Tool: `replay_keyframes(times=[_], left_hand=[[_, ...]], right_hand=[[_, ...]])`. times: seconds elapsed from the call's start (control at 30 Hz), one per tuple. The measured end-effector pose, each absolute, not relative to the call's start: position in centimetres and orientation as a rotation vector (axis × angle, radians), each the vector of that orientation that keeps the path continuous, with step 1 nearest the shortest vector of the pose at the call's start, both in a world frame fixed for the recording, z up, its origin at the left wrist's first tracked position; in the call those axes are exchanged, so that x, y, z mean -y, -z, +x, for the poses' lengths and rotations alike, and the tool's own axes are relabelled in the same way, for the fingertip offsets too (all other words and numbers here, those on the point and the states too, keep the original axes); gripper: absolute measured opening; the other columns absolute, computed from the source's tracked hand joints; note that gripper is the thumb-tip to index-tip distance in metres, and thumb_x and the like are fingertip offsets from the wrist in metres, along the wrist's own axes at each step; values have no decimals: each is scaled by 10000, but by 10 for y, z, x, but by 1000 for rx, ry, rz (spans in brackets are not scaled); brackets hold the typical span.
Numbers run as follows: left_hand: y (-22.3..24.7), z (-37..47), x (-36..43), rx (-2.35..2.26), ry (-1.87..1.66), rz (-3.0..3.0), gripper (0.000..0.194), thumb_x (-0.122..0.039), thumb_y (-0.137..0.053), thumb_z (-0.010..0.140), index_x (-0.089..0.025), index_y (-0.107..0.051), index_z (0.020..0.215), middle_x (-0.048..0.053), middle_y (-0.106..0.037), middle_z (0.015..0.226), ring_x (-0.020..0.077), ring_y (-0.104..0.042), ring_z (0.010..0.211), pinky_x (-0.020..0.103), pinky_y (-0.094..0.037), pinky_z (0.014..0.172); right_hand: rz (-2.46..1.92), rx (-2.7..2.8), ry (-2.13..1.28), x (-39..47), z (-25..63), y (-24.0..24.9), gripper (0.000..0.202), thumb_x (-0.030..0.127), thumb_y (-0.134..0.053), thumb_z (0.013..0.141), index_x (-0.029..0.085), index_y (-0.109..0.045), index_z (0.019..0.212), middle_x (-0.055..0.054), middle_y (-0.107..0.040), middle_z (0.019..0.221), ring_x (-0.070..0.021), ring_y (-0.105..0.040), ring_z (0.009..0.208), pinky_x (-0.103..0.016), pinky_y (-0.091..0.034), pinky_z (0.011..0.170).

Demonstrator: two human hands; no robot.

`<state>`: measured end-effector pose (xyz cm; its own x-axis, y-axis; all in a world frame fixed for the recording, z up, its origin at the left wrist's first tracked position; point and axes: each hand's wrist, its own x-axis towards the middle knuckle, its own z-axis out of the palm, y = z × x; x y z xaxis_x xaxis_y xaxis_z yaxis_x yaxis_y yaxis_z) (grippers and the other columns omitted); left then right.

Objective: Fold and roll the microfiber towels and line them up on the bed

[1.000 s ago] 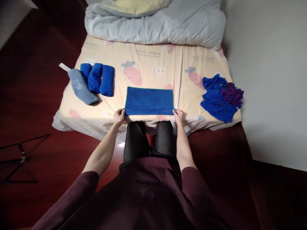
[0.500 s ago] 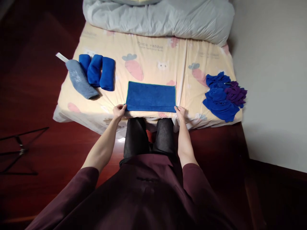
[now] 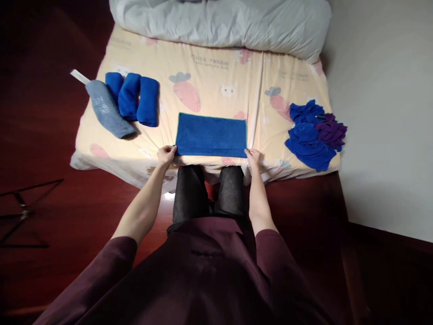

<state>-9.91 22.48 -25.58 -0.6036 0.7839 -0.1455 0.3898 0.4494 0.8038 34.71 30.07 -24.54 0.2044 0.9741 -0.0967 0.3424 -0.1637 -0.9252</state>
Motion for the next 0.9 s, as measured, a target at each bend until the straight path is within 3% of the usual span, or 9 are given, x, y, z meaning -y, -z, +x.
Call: replay_keyframes(times=[0.33, 0.6, 0.77, 0.9], left_hand=[[249, -97, -228, -2195, -1005, 849, 228, -398, -724, 801, -174, -684, 820, 34, -690, 797, 177, -617, 742, 275, -458, 712], [251, -99, -231, -2242, -1011, 838, 278, -381, -778, 742, -192, -607, 854, 21, -670, 833, 162, -620, 746, 282, -472, 756], [246, -96, -231, -2293, -945, 883, 260, -367, -778, 761, -204, -586, 825, 14, -658, 815, 177, -634, 788, 302, -467, 820], [241, -90, -228, -2297, -976, 968, 233, -328, -742, 816, -206, -549, 863, 21, -644, 835, 177, -608, 808, 309, -454, 844]], right_hand=[[-1729, 1232, -909, -305, 343, 255, 376, 502, -758, 712, 218, -530, 619, 23, -566, 599, -145, -549, 637, -241, -393, 566], [-1875, 1171, -738, -304, 334, 253, 235, 359, -782, 684, 210, -602, 653, -35, -692, 646, -211, -664, 701, -272, -452, 603], [-1946, 1179, -637, -304, 325, 255, 177, 301, -774, 692, 222, -616, 697, -33, -691, 666, -227, -672, 743, -308, -511, 702], [-1937, 1259, -528, -297, 317, 251, 150, 246, -719, 762, 214, -643, 888, -43, -677, 818, -236, -660, 892, -344, -533, 854]])
